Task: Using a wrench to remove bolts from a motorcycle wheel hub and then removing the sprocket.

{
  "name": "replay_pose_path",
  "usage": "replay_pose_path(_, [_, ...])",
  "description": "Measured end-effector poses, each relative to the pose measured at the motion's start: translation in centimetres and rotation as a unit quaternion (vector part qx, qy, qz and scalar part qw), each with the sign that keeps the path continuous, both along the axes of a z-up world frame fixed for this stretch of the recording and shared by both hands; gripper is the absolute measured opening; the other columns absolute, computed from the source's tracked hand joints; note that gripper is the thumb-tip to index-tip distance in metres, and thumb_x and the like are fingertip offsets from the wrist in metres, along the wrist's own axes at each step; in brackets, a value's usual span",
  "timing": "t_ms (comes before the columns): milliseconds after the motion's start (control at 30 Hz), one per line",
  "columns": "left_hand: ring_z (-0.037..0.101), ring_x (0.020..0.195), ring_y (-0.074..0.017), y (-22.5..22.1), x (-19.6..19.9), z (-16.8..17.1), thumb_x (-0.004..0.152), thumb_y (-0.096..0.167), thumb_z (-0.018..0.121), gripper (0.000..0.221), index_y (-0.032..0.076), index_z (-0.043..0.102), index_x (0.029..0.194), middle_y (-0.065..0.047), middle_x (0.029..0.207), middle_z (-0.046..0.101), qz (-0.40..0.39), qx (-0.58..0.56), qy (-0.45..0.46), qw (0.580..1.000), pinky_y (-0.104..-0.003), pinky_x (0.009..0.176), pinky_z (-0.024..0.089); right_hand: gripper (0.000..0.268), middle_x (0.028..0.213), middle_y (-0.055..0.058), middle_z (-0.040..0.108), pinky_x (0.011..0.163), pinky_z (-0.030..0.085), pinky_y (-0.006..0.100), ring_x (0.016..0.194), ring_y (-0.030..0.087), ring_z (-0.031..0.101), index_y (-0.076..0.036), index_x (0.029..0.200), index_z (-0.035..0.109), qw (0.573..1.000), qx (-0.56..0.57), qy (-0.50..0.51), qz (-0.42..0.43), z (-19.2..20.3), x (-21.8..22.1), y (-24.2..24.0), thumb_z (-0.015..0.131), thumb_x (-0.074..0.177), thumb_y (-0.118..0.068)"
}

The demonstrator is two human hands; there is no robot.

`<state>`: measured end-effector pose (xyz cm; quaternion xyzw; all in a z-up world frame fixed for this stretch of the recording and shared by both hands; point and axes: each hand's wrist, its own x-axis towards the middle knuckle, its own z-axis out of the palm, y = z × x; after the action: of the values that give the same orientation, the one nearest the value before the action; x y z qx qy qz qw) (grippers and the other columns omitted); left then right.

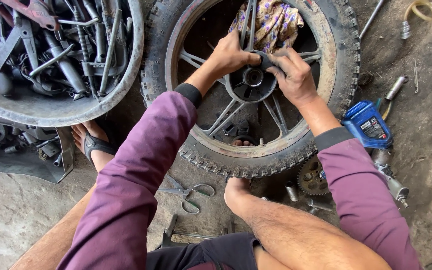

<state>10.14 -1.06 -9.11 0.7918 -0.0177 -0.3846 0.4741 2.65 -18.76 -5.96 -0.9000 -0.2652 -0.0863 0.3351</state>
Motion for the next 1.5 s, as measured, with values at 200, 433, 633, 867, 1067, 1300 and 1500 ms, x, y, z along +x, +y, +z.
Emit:
replay_pose_path(200, [0.050,0.085,-0.0164,0.1,-0.1,1.0,0.057,0.035,0.073,0.062,0.006,0.040,0.101,-0.007,0.099,0.051,0.023,-0.046,0.046,0.998,-0.029,0.070,0.047,0.016,0.090,0.020,0.054,0.069,0.052,0.037,0.079,0.031,0.057,0.012,0.097,0.060,0.997,0.008,-0.026,-0.070,-0.5,-1.1,0.8,0.065,0.084,0.005])
replay_pose_path(433, [0.054,0.092,-0.0174,0.1,0.3,0.7,0.050,0.029,0.076,0.072,0.005,0.041,0.108,-0.007,0.103,0.053,0.058,-0.078,0.074,0.993,-0.028,0.075,0.049,0.026,0.098,0.019,0.055,0.080,0.051,0.037,0.090,0.031,0.057,0.011,0.104,0.059,0.998,0.009,0.034,-0.055,-0.4,-0.7,-0.1,0.068,0.081,0.005])
replay_pose_path(633, [0.059,0.103,-0.0271,1.1,-1.1,-0.6,0.067,0.049,0.069,0.089,0.006,0.024,0.130,-0.019,0.124,0.049,0.064,-0.090,-0.060,0.992,-0.039,0.086,0.048,0.043,0.096,0.024,0.058,0.081,0.054,0.035,0.089,0.033,0.057,0.007,0.116,0.053,0.992,-0.116,-0.047,0.024,-1.1,0.2,-1.1,0.071,0.078,0.004])
replay_pose_path(867, [0.052,0.102,-0.0272,2.8,-2.3,-0.3,0.080,0.017,0.069,0.019,0.012,0.065,0.097,-0.012,0.109,0.050,-0.030,-0.209,-0.303,0.929,-0.038,0.083,0.048,0.016,0.090,0.026,0.056,0.069,0.053,0.041,0.081,0.037,0.056,0.011,0.099,0.060,0.993,-0.011,-0.057,0.099,-0.6,1.0,-1.5,0.063,0.083,0.014])
replay_pose_path(1067, [0.054,0.093,-0.0215,2.4,-1.6,-0.1,0.074,0.031,0.070,0.028,0.014,0.062,0.095,-0.007,0.101,0.056,-0.028,-0.195,-0.272,0.942,-0.034,0.076,0.048,0.011,0.089,0.025,0.056,0.074,0.051,0.041,0.081,0.036,0.056,0.013,0.088,0.058,0.998,0.015,-0.044,0.049,-0.1,0.3,-0.5,0.067,0.080,0.014])
replay_pose_path(1300, [0.048,0.093,-0.0216,1.0,-0.7,1.9,0.047,0.036,0.089,0.083,0.008,0.038,0.106,-0.012,0.107,0.044,0.097,0.001,0.004,0.995,-0.032,0.078,0.050,0.021,0.083,0.021,0.049,0.063,0.046,0.037,0.076,0.031,0.049,0.010,0.074,0.047,0.997,-0.046,-0.055,0.041,0.3,0.4,-0.2,0.066,0.081,0.014])
replay_pose_path(1500, [0.066,0.085,-0.0181,0.0,0.3,3.1,0.052,0.017,0.079,0.043,0.005,0.063,0.090,-0.006,0.090,0.069,0.045,-0.095,0.110,0.988,-0.026,0.080,0.053,0.019,0.090,0.014,0.053,0.072,0.048,0.036,0.079,0.024,0.052,0.002,0.087,0.050,0.971,-0.083,0.222,-0.026,0.6,1.5,-1.1,0.068,0.081,-0.001])
